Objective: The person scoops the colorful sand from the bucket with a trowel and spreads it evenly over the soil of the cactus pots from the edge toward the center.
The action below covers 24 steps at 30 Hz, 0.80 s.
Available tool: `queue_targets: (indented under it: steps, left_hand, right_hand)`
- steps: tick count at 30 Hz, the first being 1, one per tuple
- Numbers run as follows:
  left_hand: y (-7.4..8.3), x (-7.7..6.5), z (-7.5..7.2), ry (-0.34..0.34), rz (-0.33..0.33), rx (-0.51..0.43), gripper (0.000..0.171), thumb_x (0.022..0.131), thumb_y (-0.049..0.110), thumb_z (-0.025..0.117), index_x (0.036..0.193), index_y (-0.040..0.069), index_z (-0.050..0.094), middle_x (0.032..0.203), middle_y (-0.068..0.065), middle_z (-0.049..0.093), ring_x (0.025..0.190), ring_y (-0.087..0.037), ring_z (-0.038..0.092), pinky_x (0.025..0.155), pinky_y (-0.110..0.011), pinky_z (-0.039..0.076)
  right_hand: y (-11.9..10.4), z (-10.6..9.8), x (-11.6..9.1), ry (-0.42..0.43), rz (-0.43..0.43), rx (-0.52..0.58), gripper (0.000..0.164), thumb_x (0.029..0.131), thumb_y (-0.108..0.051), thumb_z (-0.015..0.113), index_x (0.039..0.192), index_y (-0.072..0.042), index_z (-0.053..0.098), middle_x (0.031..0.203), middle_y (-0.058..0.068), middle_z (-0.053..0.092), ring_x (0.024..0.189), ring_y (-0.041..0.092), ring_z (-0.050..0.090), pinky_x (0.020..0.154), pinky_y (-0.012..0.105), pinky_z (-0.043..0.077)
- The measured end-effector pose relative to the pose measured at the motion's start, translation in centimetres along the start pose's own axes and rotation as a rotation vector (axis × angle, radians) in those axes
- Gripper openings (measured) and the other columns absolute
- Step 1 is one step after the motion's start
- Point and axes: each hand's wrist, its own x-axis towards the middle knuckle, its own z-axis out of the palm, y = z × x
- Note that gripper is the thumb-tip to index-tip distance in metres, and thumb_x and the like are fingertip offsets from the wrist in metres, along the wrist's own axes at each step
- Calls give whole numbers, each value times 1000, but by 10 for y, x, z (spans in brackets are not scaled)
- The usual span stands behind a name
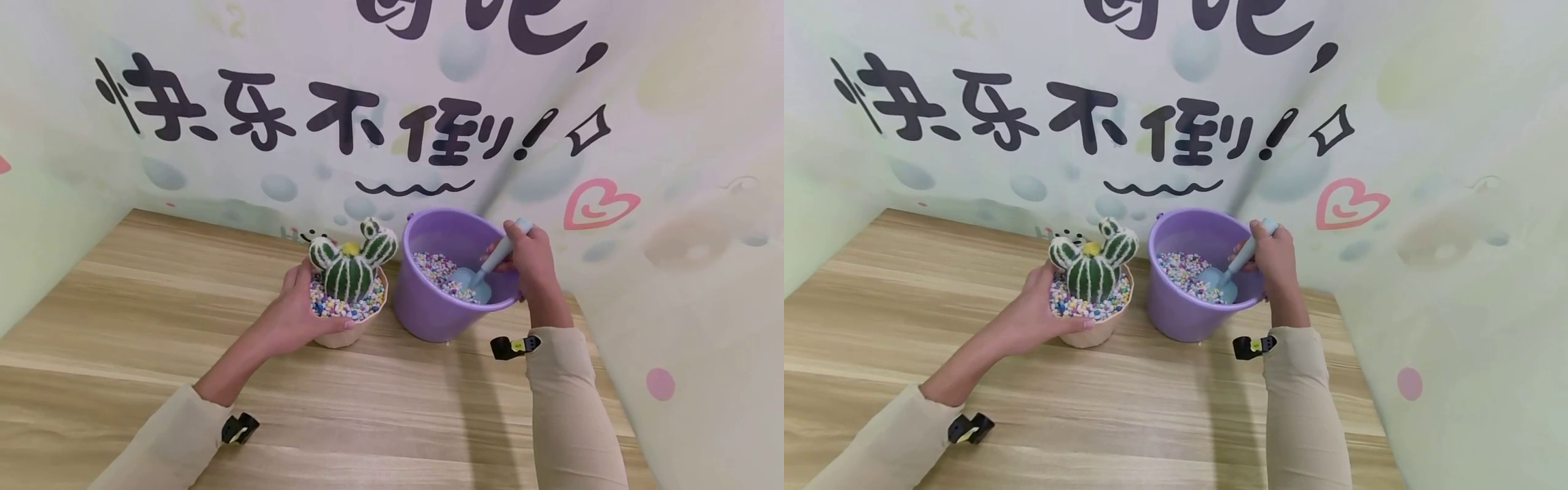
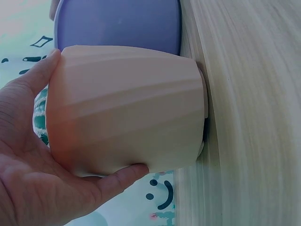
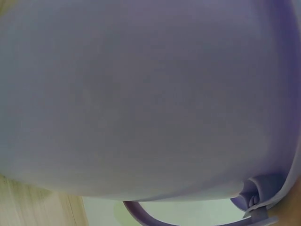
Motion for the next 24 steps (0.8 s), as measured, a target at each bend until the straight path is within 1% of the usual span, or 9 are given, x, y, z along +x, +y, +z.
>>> queue_targets:
  steps: [8, 13, 16, 18, 20, 24]
  left_hand:
    - [1, 0, 0, -4, -7, 3, 127, 71, 43, 85, 157, 19, -5, 151, -24, 14, 124, -42, 42, 101, -58, 41]
    - [1, 0, 0, -5, -14, 0, 126, 71, 42, 85, 157, 19, -4, 151, -24, 14, 124, -42, 42, 101, -58, 40]
    - [1, 0, 0, -4, -10, 1, 126, 71, 43, 85, 157, 20, -4, 152, -25, 13, 125, -42, 41, 102, -59, 40]
    - [1, 0, -1, -5, -7, 5, 126, 71, 44, 84, 157, 19, -4, 153, -25, 12, 126, -43, 40, 103, -59, 39]
    - [1, 0, -1, -7, -5, 7, 126, 72, 45, 84, 157, 20, -5, 153, -25, 12, 127, -44, 40, 103, -60, 38]
    - [1, 0, 0, -8, -4, 8, 126, 72, 46, 84, 157, 21, -5, 153, -25, 11, 127, -44, 39, 103, -60, 38]
  right_hand:
    - [-4, -4, 3, 14, 92, 52, 42, 102, -35, 47, 123, 0, 39, 69, 3, 67, 63, 17, 71, 59, 28, 58]
    - [-6, -6, 5, 10, 123, 69, 48, 102, -35, 47, 128, 3, 37, 69, 2, 69, 63, 16, 72, 61, 29, 59]
    - [-6, -9, 5, -6, 126, 117, 45, 103, -33, 46, 126, 5, 37, 67, 3, 69, 62, 17, 72, 60, 29, 59]
    - [-6, -11, 5, -17, 129, 172, 42, 103, -32, 46, 122, 4, 37, 67, 4, 70, 63, 18, 72, 59, 29, 58]
    - [-6, -12, 5, -26, 135, 213, 41, 103, -31, 46, 123, 4, 36, 68, 6, 70, 63, 19, 72, 58, 29, 58]
    - [-6, -14, 5, -19, 148, 249, 41, 103, -30, 46, 123, 3, 35, 70, 7, 71, 65, 20, 73, 57, 29, 58]
